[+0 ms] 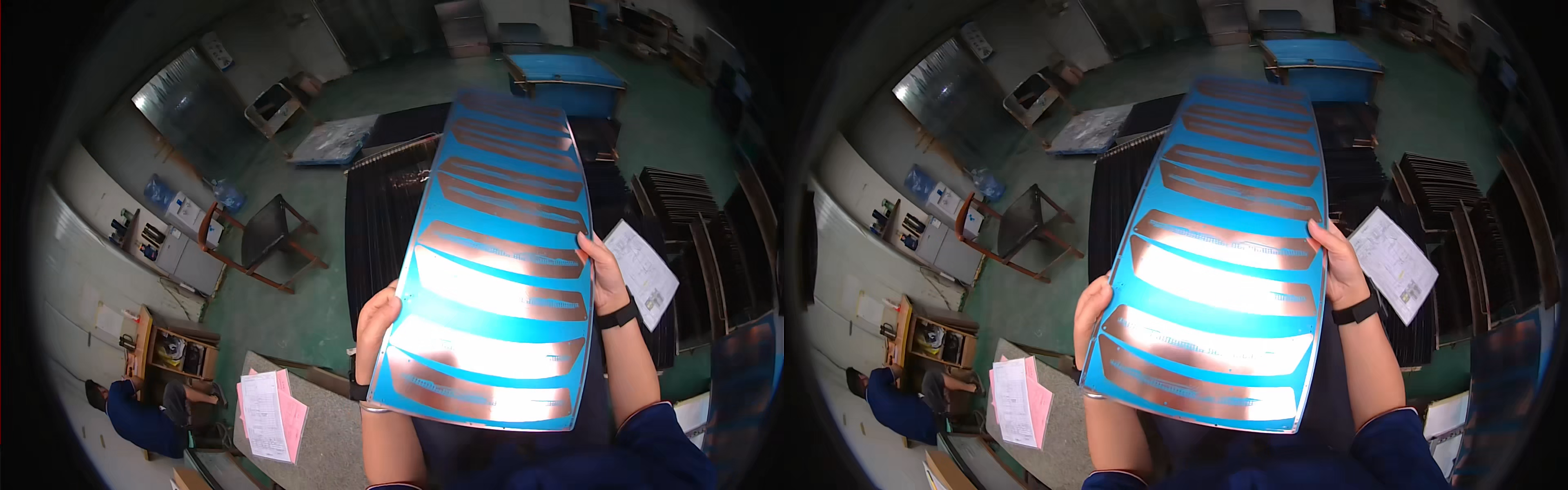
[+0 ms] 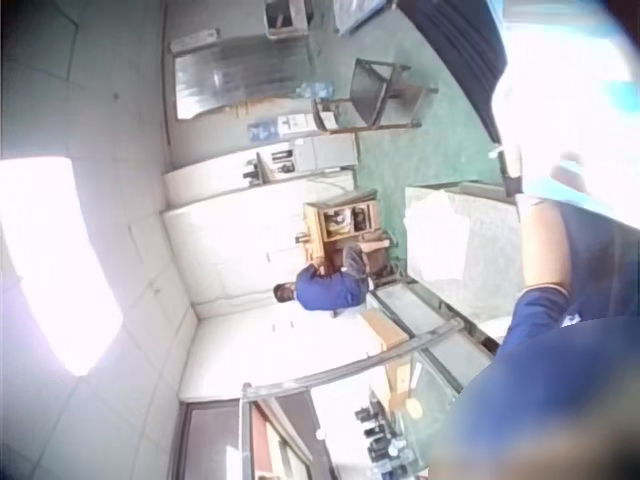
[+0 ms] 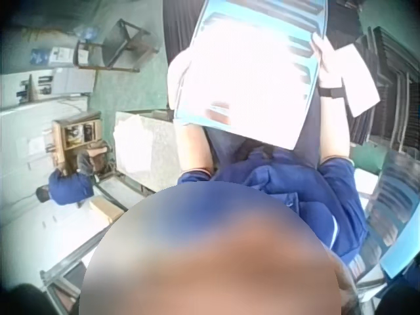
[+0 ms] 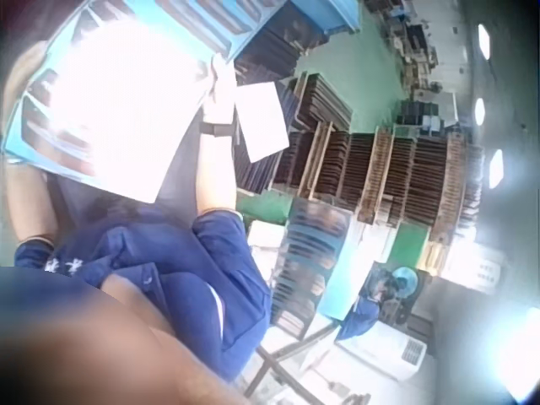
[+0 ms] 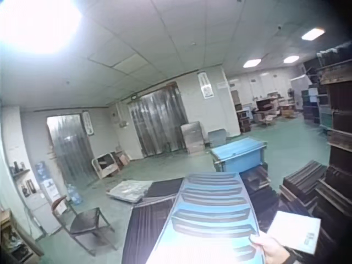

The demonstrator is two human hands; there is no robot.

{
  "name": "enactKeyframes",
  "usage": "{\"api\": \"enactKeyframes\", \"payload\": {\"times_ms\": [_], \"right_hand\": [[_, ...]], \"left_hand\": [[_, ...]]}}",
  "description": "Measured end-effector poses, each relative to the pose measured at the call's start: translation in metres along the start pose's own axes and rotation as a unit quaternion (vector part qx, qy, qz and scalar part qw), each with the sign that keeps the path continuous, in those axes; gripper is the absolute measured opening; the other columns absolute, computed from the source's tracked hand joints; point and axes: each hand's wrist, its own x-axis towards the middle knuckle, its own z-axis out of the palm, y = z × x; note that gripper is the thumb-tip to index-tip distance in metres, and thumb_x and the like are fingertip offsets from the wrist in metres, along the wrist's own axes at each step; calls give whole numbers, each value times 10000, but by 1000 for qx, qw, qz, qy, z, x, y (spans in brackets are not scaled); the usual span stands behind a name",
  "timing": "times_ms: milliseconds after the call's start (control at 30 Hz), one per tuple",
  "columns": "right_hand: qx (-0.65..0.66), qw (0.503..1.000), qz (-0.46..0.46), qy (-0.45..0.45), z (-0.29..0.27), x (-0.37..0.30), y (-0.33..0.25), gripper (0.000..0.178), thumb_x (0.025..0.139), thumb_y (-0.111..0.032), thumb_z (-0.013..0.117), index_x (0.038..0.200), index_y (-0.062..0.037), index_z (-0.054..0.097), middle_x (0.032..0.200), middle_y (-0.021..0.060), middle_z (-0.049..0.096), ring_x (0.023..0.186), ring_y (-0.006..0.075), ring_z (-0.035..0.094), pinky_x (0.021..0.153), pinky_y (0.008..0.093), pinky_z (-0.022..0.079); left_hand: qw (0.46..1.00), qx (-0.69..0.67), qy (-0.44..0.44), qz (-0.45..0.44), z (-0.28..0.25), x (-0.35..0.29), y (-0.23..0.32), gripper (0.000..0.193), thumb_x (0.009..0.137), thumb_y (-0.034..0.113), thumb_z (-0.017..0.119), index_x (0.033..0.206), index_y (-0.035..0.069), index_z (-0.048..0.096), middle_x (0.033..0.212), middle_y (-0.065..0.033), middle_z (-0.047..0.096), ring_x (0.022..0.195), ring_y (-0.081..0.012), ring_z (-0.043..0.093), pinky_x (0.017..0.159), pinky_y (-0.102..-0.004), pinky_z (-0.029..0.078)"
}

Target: Sorting blue and copper colored sheets into a vertical metal storage rack.

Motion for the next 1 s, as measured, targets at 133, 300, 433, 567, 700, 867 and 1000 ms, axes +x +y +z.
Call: {"api": "enactKeyframes", "payload": {"times_ms": [133,300,433,567,700,867,1000], "right_hand": [[52,997,-36,54,-28,-37,6,374,941,-112,513,1291,-8,431,1223,120,561,1088,205,575,914,330,489],[28,991,-94,90,-16,-74,17,436,918,-101,555,1319,-20,405,1285,111,526,1150,211,539,949,370,471],[5,983,-100,152,-33,-98,-1,399,896,-72,570,1271,7,459,1212,107,573,1108,222,566,912,363,492],[26,957,-219,191,-85,-108,-59,322,925,-92,519,1216,38,479,1181,133,585,1095,231,567,972,388,454],[59,936,-278,208,-119,-148,-103,295,922,-51,497,1196,60,489,1187,163,578,1105,245,565,981,399,452],[-19,939,-267,216,-125,-179,-103,374,876,-7,526,1244,47,482,1211,155,572,1119,256,558,987,373,439],[-58,950,-244,189,-101,-181,-92,441,845,-13,562,1268,42,451,1233,157,553,1144,262,541,995,392,429]], "left_hand": [[972,-227,62,-24,3,-34,-32,518,996,445,316,1187,8,519,1089,-143,618,1018,-229,609,852,-359,527],[972,-146,175,-59,49,-76,-70,416,974,301,472,1340,112,410,1299,-65,507,1191,-213,489,965,-395,460],[966,-179,170,-71,16,-81,-86,399,951,208,527,1326,106,436,1259,-61,536,1153,-192,523,946,-375,486],[974,-111,189,-60,0,-89,-66,351,927,216,570,1234,56,509,1182,-73,589,1103,-185,558,919,-349,497],[971,-5,233,-48,-21,-99,-51,315,909,201,610,1170,30,565,1115,-71,622,1030,-159,573,890,-327,462],[965,57,251,-53,-52,-108,-41,212,936,138,555,1114,26,567,1022,-46,644,895,-134,616,784,-291,506],[960,98,255,-55,-62,-120,-25,192,945,155,550,1080,21,581,944,-23,638,846,-104,599,763,-267,497]]}}
